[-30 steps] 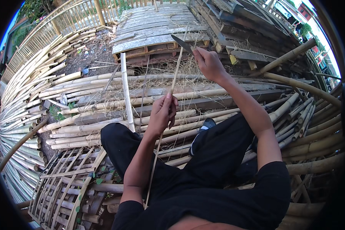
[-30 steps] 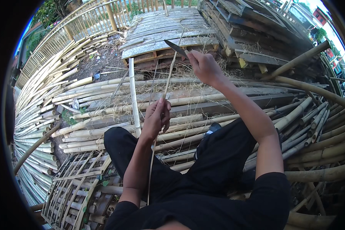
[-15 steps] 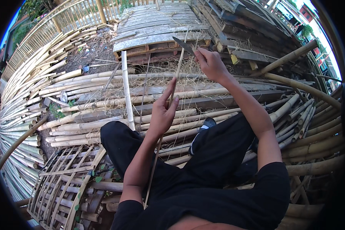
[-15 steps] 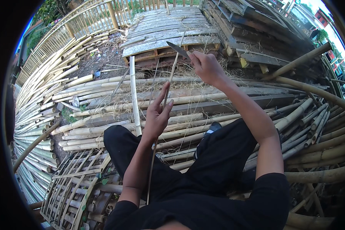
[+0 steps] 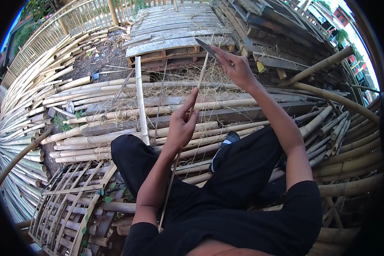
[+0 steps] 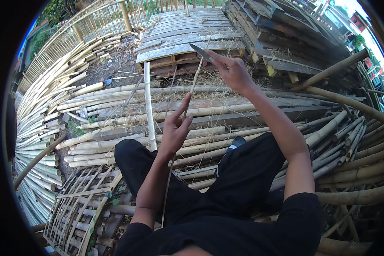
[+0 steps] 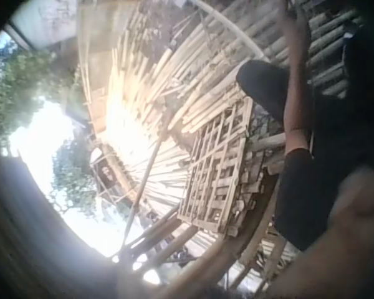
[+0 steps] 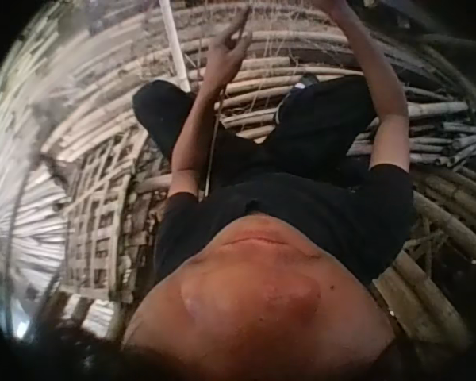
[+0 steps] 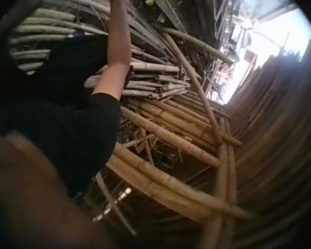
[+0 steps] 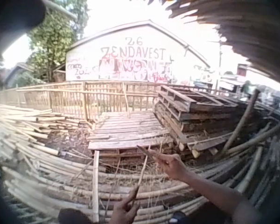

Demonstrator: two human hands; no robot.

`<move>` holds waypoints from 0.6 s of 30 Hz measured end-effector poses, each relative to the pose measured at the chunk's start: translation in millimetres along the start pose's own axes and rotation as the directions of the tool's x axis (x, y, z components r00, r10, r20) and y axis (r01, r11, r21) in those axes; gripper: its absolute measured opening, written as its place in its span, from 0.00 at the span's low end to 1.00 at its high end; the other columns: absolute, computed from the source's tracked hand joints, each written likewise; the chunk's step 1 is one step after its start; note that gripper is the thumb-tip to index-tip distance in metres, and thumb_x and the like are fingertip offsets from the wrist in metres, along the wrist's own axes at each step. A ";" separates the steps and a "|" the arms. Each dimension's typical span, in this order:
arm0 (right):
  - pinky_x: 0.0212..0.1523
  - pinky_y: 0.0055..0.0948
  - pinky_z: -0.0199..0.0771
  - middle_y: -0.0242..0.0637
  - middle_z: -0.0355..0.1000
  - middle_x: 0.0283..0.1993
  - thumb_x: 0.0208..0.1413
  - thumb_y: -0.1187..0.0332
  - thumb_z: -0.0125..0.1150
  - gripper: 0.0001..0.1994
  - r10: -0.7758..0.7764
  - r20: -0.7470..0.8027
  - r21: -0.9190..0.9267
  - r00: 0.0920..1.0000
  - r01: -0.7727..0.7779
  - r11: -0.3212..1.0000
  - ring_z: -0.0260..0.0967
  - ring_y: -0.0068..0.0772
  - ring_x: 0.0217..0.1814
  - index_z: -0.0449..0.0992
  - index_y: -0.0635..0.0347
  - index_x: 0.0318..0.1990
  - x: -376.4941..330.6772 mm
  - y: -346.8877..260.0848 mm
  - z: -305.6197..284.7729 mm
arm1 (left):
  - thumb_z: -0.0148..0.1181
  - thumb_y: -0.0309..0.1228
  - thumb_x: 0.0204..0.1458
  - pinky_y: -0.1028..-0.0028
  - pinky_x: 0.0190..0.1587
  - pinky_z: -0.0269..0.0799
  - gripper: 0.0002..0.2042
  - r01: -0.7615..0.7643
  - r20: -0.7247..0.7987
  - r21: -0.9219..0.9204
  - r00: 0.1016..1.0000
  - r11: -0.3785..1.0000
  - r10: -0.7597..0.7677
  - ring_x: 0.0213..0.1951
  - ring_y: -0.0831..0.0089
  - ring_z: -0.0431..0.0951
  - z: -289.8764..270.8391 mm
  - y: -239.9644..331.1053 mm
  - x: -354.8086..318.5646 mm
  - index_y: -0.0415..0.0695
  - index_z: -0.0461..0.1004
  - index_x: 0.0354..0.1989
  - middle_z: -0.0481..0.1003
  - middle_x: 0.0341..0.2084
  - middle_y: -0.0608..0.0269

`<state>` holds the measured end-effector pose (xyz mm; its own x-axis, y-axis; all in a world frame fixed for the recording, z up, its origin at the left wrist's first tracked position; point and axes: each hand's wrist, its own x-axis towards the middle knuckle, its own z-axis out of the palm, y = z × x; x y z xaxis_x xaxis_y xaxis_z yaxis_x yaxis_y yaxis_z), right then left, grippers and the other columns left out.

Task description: The person strips a thin bamboo stick using a knife, repeatedly pulling the blade along the length of the wood to remove fibers and thin it down.

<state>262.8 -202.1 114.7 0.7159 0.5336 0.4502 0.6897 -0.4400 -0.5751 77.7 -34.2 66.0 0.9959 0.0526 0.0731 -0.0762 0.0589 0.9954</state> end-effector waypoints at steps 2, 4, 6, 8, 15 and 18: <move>0.25 0.20 0.63 0.25 0.64 0.21 0.63 0.69 0.52 0.20 0.026 0.005 -0.035 1.000 -0.026 0.999 0.54 0.13 0.21 0.67 0.40 0.61 0.4 2.9 -2.7 | 0.48 0.22 0.56 0.82 0.19 0.46 0.29 0.009 0.010 0.033 1.000 0.999 -0.009 0.16 0.90 0.48 0.9 1.9 -0.8 0.54 0.55 0.68 0.58 0.15 0.82; 0.26 0.20 0.64 0.25 0.68 0.23 0.63 0.69 0.52 0.19 0.047 0.004 -0.064 0.999 -0.047 0.997 0.55 0.13 0.22 0.68 0.39 0.61 0.6 3.3 -4.6 | 0.47 0.22 0.56 0.82 0.19 0.46 0.29 -0.007 0.003 0.030 1.000 1.000 0.007 0.16 0.90 0.48 2.1 2.8 -1.1 0.55 0.55 0.68 0.56 0.14 0.82; 0.27 0.20 0.65 0.26 0.72 0.28 0.63 0.69 0.52 0.19 0.042 -0.006 -0.072 0.999 -0.042 0.996 0.57 0.12 0.23 0.69 0.40 0.60 1.0 3.4 -3.5 | 0.47 0.23 0.56 0.82 0.19 0.46 0.29 -0.007 0.002 0.024 1.000 1.000 0.007 0.16 0.90 0.48 2.4 2.9 -1.1 0.55 0.55 0.68 0.55 0.13 0.82; 0.28 0.20 0.66 0.27 0.76 0.32 0.63 0.69 0.52 0.19 0.049 -0.011 -0.070 0.999 -0.050 0.996 0.58 0.12 0.25 0.69 0.40 0.60 0.9 4.0 -3.7 | 0.47 0.23 0.55 0.82 0.19 0.46 0.29 0.007 0.007 0.014 1.000 1.000 -0.007 0.16 0.90 0.48 2.1 2.5 -1.0 0.55 0.55 0.68 0.55 0.13 0.81; 0.30 0.21 0.68 0.33 0.79 0.38 0.62 0.69 0.53 0.19 -0.074 -0.003 -0.113 0.997 0.073 0.991 0.58 0.10 0.27 0.70 0.40 0.59 4.7 7.4 0.0 | 0.46 0.21 0.55 0.83 0.18 0.47 0.30 -0.020 0.004 -0.031 1.000 0.999 0.020 0.16 0.90 0.49 -3.6 -9.9 3.1 0.54 0.54 0.68 0.58 0.15 0.81; 0.25 0.25 0.65 0.44 0.77 0.34 0.61 0.69 0.54 0.19 -0.032 -0.042 -0.087 0.999 0.029 0.996 0.56 0.14 0.21 0.70 0.38 0.58 8.9 6.1 -4.4 | 0.45 0.20 0.55 0.83 0.18 0.49 0.30 0.021 0.041 -0.026 0.999 0.999 -0.020 0.16 0.91 0.51 -5.5 -4.1 1.4 0.52 0.54 0.68 0.70 0.22 0.76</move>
<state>273.8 -203.1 118.2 0.6971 0.5170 0.4967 0.7168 -0.4856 -0.5004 79.1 -28.9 61.7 0.9984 0.0105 0.0555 -0.0562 0.0857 0.9947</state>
